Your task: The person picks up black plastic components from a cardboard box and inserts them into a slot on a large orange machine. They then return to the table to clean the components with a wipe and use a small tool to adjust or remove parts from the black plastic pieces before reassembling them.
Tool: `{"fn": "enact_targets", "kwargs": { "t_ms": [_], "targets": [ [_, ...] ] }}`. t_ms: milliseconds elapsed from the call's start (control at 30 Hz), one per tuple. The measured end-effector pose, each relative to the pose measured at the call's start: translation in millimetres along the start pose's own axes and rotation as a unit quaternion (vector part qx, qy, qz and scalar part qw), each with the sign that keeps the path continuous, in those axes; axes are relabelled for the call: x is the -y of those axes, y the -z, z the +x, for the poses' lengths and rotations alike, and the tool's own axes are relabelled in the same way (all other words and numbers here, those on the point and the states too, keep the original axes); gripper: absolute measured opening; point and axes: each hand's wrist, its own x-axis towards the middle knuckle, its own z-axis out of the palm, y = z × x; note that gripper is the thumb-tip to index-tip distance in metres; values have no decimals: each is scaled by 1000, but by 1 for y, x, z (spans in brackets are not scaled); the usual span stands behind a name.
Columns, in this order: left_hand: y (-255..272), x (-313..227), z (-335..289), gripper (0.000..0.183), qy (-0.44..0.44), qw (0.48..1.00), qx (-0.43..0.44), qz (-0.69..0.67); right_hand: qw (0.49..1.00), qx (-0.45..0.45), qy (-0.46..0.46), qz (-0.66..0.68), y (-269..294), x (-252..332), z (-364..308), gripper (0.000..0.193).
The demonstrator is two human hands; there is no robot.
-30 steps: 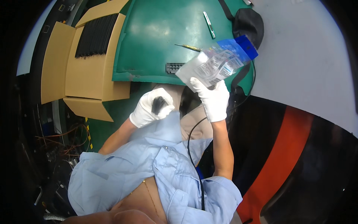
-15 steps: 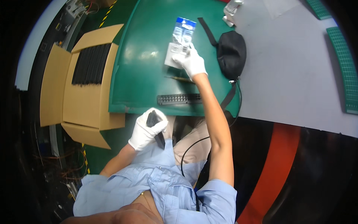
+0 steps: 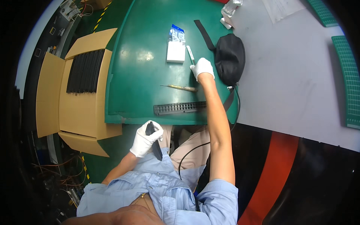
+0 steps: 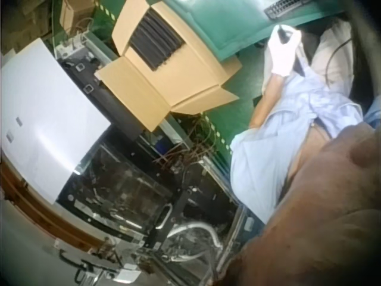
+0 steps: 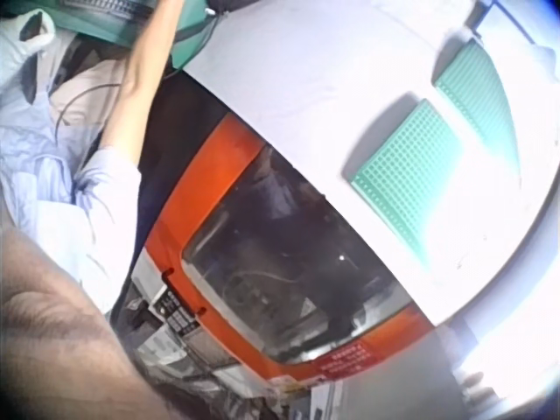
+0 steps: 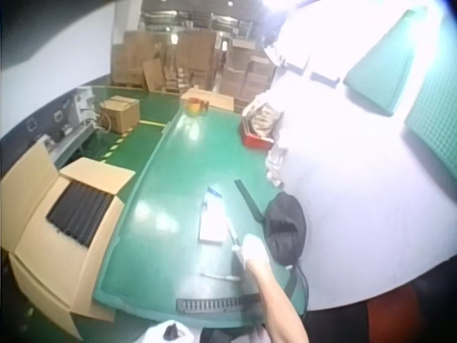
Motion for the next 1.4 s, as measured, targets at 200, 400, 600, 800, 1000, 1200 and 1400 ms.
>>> {"fn": "enact_targets", "kwargs": {
  "t_ms": [200, 400, 600, 800, 1000, 1200, 1400],
  "targets": [
    [4, -13, -10, 10, -52, 994, -39, 83, 964, 56, -86, 245, 24, -3, -14, 43],
    [6, -20, -5, 15, -59, 990, -46, 122, 958, -177, 214, 76, 18, 41, -9, 37],
    [-4, -41, -15, 13, -70, 985, -41, 152, 975, -104, 196, -21, 13, 56, -8, 35],
    [2, -39, -17, 17, -118, 974, -85, 175, 944, 7, 319, -81, -3, 39, -85, 27],
    [-4, -42, -32, 21, -133, 975, -69, 166, 926, -22, 354, 131, -17, 20, -100, 17],
    [-1, -29, -34, 36, -309, 889, -79, 327, 887, 94, 145, 428, 33, 30, -237, 20],
    [2, -22, -28, 47, -435, 723, 17, 536, 910, 171, 198, 322, 43, 35, -311, 29]
  ]
}}
